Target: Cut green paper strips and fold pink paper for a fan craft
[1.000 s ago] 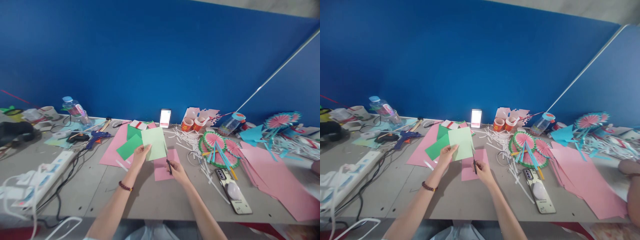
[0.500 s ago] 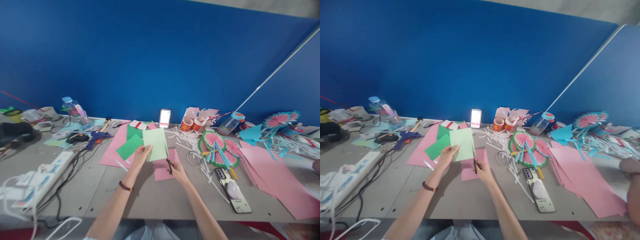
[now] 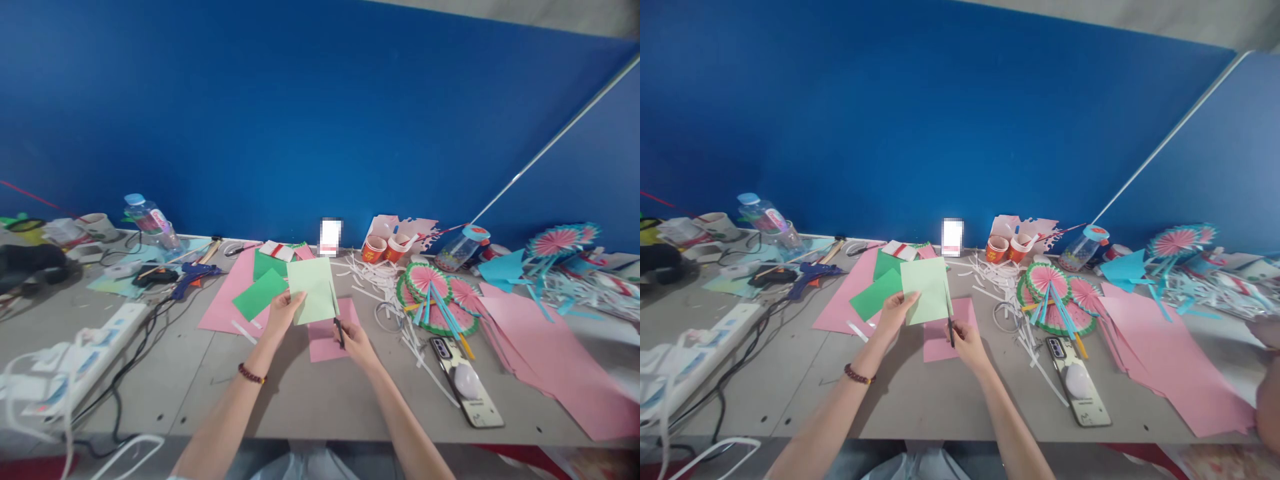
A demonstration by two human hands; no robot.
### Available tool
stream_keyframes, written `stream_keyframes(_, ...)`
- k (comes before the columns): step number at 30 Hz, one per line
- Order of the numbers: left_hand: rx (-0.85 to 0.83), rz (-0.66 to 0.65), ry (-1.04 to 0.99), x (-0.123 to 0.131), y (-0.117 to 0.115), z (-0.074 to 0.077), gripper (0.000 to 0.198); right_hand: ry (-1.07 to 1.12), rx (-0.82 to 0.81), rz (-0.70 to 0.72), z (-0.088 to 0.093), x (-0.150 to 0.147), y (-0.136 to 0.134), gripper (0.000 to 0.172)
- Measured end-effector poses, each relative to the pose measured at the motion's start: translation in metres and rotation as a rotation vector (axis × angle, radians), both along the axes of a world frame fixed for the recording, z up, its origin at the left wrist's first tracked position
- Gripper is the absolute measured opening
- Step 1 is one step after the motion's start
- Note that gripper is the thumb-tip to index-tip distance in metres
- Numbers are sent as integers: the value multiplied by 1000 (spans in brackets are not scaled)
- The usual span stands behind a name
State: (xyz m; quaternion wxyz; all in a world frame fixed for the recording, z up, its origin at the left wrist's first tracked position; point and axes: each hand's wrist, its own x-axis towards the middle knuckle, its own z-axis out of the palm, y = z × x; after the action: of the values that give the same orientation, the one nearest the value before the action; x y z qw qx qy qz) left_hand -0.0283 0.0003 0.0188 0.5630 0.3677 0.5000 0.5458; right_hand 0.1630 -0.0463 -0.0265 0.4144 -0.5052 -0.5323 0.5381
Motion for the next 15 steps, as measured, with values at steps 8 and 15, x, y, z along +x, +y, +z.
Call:
stream_keyframes(8, -12, 7, 8, 1, -2, 6, 41, 5, -3, -15, 1, 0, -1, 45)
stream_keyframes(15, 4, 2, 0, 1, -1, 3, 41, 9, -18, -6, 1, 0, -1, 45)
